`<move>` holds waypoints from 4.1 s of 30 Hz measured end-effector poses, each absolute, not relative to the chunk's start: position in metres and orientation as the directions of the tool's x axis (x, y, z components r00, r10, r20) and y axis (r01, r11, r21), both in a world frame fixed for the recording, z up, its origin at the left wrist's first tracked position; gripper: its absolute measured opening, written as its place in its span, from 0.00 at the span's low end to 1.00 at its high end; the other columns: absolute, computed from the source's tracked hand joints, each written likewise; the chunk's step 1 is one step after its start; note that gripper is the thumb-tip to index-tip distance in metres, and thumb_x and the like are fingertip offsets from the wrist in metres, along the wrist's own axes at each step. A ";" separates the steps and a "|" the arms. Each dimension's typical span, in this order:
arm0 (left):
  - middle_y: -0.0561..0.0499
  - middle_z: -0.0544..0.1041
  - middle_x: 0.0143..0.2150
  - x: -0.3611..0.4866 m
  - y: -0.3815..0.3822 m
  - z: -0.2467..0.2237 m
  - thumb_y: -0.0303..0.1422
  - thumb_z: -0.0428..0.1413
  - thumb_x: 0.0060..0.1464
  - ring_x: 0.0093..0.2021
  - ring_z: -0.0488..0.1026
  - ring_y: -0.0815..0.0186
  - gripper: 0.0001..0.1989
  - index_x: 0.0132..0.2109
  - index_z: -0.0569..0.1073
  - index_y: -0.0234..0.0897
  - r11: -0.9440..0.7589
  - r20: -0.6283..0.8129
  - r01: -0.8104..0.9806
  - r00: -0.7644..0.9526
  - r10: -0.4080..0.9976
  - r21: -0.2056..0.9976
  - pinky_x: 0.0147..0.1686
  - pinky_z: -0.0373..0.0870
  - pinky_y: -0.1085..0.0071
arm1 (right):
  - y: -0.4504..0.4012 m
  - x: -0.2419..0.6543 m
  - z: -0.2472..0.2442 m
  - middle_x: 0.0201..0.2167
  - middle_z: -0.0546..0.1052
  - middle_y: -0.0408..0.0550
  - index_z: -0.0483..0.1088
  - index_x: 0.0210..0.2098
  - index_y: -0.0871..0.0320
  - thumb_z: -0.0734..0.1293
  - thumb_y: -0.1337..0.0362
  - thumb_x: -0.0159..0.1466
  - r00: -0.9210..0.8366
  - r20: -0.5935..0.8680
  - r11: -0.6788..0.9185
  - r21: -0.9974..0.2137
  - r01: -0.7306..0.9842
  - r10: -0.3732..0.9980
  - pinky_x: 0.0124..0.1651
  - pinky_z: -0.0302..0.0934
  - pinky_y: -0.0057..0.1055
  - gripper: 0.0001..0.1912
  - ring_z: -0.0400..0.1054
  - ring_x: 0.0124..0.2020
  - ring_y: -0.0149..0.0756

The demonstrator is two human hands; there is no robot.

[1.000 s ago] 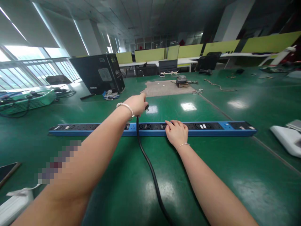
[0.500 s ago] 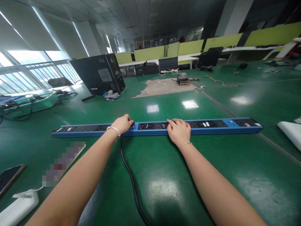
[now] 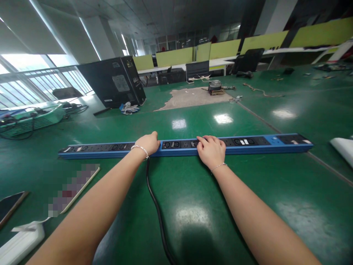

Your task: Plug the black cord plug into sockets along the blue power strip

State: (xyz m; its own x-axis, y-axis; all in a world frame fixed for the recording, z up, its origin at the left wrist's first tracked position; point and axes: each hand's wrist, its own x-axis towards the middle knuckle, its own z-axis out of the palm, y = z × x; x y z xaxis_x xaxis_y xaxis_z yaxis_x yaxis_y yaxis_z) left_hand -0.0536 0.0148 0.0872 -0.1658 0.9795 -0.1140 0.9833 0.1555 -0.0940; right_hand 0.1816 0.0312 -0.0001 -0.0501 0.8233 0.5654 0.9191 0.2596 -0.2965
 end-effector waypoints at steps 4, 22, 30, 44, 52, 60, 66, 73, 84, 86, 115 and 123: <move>0.37 0.77 0.42 -0.045 0.011 0.085 0.40 0.44 0.56 0.43 0.75 0.53 0.18 0.49 0.66 0.36 0.169 -0.095 0.978 -0.181 0.979 -0.124 0.39 0.69 0.64 | 0.031 0.181 0.000 0.46 0.76 0.47 0.75 0.44 0.50 0.57 0.63 0.63 -0.047 0.567 0.262 -0.304 0.916 0.823 0.51 0.44 0.40 0.17 0.60 0.50 0.42; 0.39 0.78 0.38 -0.040 -0.005 0.071 0.39 0.40 0.60 0.39 0.77 0.53 0.16 0.49 0.62 0.37 0.266 -0.006 0.964 -0.266 0.964 0.013 0.36 0.69 0.62 | 0.014 0.166 0.004 0.58 0.66 0.43 0.67 0.54 0.43 0.57 0.54 0.65 -0.398 0.473 0.520 -0.157 0.840 0.786 0.58 0.44 0.41 0.19 0.54 0.59 0.42; 0.38 0.78 0.37 -0.034 -0.011 0.068 0.39 0.42 0.59 0.39 0.77 0.52 0.14 0.48 0.63 0.36 0.315 0.048 0.945 -0.319 0.946 0.085 0.36 0.69 0.61 | 0.017 0.164 0.000 0.58 0.67 0.41 0.67 0.53 0.39 0.59 0.55 0.65 -0.393 0.463 0.500 -0.130 0.856 0.794 0.58 0.47 0.42 0.18 0.55 0.59 0.41; 0.38 0.78 0.43 -0.142 -0.016 0.102 0.44 0.47 0.55 0.46 0.74 0.51 0.19 0.44 0.70 0.35 0.465 0.116 0.861 -0.493 0.862 0.205 0.44 0.68 0.61 | 0.016 0.164 0.001 0.57 0.68 0.42 0.68 0.53 0.40 0.60 0.55 0.65 -0.397 0.476 0.507 -0.124 0.853 0.784 0.57 0.49 0.42 0.18 0.56 0.59 0.42; 0.39 0.77 0.44 -0.166 -0.015 0.077 0.45 0.46 0.54 0.47 0.73 0.52 0.20 0.45 0.71 0.37 0.492 0.044 0.862 -0.499 0.865 0.121 0.43 0.68 0.62 | 0.017 0.164 0.000 0.57 0.68 0.43 0.68 0.53 0.41 0.60 0.54 0.65 -0.404 0.483 0.513 -0.112 0.851 0.776 0.56 0.50 0.42 0.18 0.57 0.59 0.42; 0.38 0.77 0.45 -0.164 -0.010 0.078 0.45 0.45 0.54 0.47 0.73 0.51 0.19 0.45 0.69 0.37 0.450 -0.001 0.893 -0.450 0.893 0.006 0.42 0.68 0.61 | 0.016 0.164 0.002 0.57 0.68 0.43 0.68 0.53 0.41 0.60 0.55 0.65 -0.410 0.475 0.509 -0.095 0.856 0.779 0.56 0.50 0.42 0.17 0.57 0.59 0.42; 0.37 0.77 0.44 -0.153 -0.014 0.077 0.44 0.44 0.55 0.46 0.74 0.50 0.19 0.46 0.67 0.37 0.425 -0.014 0.904 -0.426 0.905 -0.037 0.41 0.68 0.59 | 0.016 0.164 0.002 0.57 0.68 0.43 0.68 0.53 0.40 0.59 0.55 0.65 -0.405 0.477 0.504 -0.095 0.858 0.780 0.56 0.50 0.43 0.17 0.57 0.59 0.43; 0.38 0.77 0.45 -0.153 -0.017 0.069 0.45 0.44 0.55 0.46 0.74 0.51 0.17 0.45 0.67 0.39 0.458 0.016 0.886 -0.460 0.888 0.068 0.41 0.69 0.60 | 0.017 0.164 0.001 0.57 0.68 0.43 0.68 0.53 0.41 0.60 0.55 0.65 -0.403 0.474 0.498 -0.089 0.863 0.782 0.55 0.50 0.44 0.18 0.57 0.59 0.43; 0.39 0.77 0.43 -0.151 -0.021 0.063 0.45 0.44 0.56 0.45 0.75 0.52 0.16 0.44 0.66 0.41 0.491 0.041 0.860 -0.501 0.865 0.139 0.41 0.69 0.60 | 0.019 0.164 -0.001 0.57 0.68 0.44 0.68 0.53 0.41 0.58 0.54 0.65 -0.409 0.469 0.503 -0.090 0.859 0.783 0.55 0.50 0.45 0.18 0.57 0.58 0.44; 0.39 0.78 0.43 -0.150 -0.023 0.060 0.45 0.44 0.56 0.44 0.75 0.52 0.16 0.45 0.66 0.41 0.499 0.065 0.851 -0.514 0.855 0.168 0.41 0.68 0.59 | 0.019 0.164 -0.001 0.57 0.68 0.44 0.68 0.53 0.41 0.58 0.54 0.65 -0.411 0.471 0.504 -0.087 0.859 0.780 0.55 0.50 0.45 0.18 0.57 0.58 0.44; 0.40 0.78 0.40 -0.077 0.005 0.077 0.41 0.47 0.53 0.43 0.75 0.55 0.13 0.37 0.69 0.37 0.276 0.035 0.911 -0.300 0.953 0.305 0.40 0.67 0.66 | 0.016 0.164 0.001 0.57 0.68 0.43 0.68 0.53 0.41 0.59 0.54 0.65 -0.407 0.478 0.508 -0.098 0.856 0.778 0.56 0.50 0.43 0.18 0.57 0.59 0.43; 0.32 0.76 0.46 -0.069 0.023 0.078 0.38 0.47 0.53 0.48 0.74 0.53 0.18 0.46 0.68 0.30 0.265 -0.060 0.952 -0.259 0.964 0.153 0.43 0.67 0.64 | 0.017 0.164 0.001 0.57 0.68 0.43 0.68 0.53 0.40 0.59 0.54 0.65 -0.404 0.482 0.510 -0.106 0.854 0.777 0.56 0.50 0.43 0.18 0.56 0.59 0.43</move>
